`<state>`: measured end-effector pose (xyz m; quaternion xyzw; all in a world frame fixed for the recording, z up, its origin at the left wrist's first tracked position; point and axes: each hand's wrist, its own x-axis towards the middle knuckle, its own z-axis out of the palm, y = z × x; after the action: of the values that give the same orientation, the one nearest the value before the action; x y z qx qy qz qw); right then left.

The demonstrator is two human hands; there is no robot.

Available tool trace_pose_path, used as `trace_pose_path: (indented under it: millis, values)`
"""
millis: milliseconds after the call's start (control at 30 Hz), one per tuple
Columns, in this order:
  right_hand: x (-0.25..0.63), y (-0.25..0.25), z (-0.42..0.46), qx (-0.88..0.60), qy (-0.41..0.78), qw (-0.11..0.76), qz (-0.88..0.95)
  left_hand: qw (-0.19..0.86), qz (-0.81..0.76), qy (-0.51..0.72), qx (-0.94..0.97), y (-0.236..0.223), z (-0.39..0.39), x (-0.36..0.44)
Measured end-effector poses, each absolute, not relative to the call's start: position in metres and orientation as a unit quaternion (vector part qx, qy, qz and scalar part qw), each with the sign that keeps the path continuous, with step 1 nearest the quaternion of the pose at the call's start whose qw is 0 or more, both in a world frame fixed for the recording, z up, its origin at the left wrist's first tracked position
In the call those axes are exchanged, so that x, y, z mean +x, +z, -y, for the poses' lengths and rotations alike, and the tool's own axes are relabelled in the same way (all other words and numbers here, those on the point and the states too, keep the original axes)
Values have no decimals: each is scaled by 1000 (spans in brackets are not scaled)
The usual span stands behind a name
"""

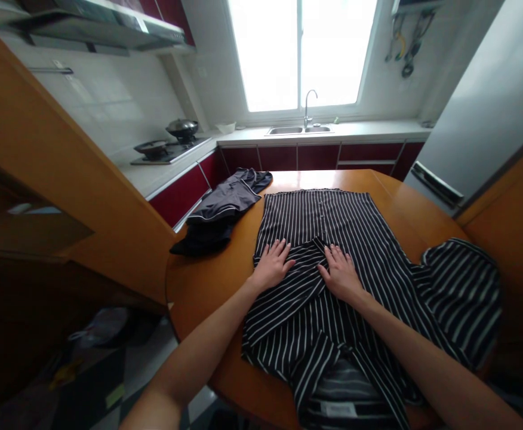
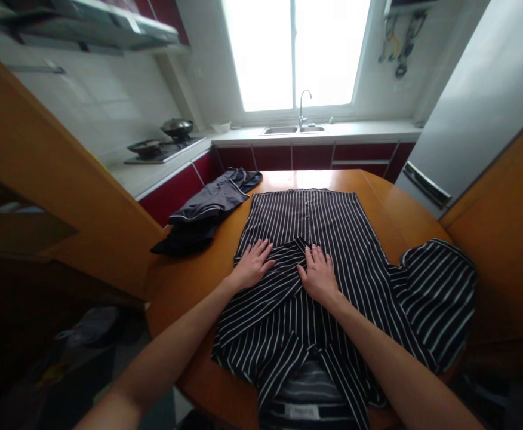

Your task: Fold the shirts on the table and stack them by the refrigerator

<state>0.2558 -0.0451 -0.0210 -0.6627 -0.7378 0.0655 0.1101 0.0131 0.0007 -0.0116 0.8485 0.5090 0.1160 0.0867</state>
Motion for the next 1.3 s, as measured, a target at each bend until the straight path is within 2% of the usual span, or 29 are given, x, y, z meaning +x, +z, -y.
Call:
trace_pose_path:
  millis: [200, 400, 600, 800, 1133, 1300]
  values:
    - [256, -24, 44, -660, 57, 110, 741, 93, -511, 110, 847, -13, -1, 13]
    - [257, -25, 44, -661, 63, 113, 739, 143, -517, 252, 806, 6, -17, -16]
    - [257, -26, 44, -660, 65, 118, 739, 261, -533, 264, 761, 27, -35, -81]
    - [257, -27, 43, -658, 68, 120, 741, 361, -497, 235, 753, 23, -35, -92]
    - [256, -21, 44, -662, 73, 116, 737, 294, -520, 192, 779, 14, -37, -90]
    - [255, -22, 44, -662, 77, 121, 736, 115, -522, 235, 812, 18, -25, -55]
